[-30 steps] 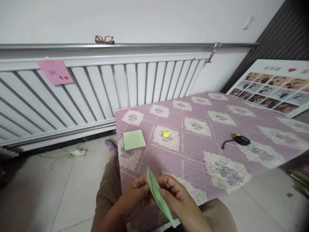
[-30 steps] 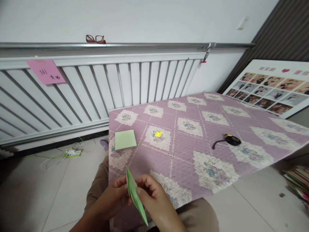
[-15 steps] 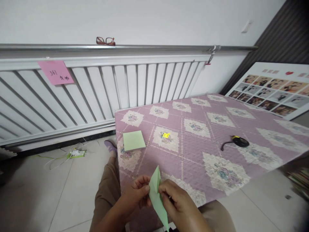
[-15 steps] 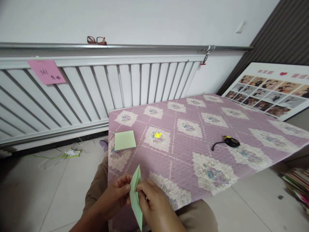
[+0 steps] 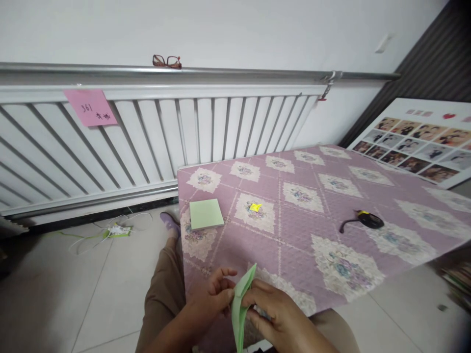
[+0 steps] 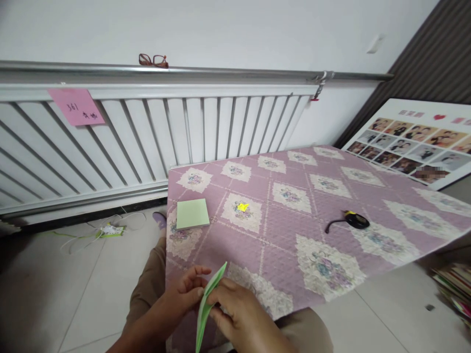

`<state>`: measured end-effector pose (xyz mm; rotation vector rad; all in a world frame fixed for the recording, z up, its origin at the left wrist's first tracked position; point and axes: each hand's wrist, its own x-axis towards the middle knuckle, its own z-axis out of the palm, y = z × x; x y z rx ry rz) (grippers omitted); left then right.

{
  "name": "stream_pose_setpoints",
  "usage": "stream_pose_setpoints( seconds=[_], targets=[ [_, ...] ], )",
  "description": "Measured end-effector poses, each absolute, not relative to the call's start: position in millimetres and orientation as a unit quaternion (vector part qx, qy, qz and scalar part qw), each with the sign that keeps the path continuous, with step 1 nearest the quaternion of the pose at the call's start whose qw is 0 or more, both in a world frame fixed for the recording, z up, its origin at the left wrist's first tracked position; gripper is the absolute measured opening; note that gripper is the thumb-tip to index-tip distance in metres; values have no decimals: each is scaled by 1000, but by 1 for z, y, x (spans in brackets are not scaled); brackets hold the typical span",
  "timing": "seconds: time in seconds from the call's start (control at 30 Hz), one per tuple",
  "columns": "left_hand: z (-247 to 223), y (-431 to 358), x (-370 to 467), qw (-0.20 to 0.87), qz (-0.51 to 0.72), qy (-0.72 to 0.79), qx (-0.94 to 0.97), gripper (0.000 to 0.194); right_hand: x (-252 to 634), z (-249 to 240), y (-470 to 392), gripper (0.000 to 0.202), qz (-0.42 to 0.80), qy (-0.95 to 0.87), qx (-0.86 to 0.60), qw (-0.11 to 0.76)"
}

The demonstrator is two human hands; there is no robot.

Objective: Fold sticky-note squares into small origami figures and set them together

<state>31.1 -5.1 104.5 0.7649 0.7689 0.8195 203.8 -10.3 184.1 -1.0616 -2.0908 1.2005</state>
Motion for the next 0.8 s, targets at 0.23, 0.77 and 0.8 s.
stream_pose_setpoints(
  seconds=[0.23,0.77,0.8],
  targets=[
    [134,-9,23,602,396,359,593,38,208,182,-11,15,397,-787,-412,230],
    [161,6,18,490,244,279,789,50,221,179,-17,14,350,-823,-404,192],
    [163,9,18,486,235,272,796,50,222,178,-18,14,349,-825,-402,189]
  ],
)
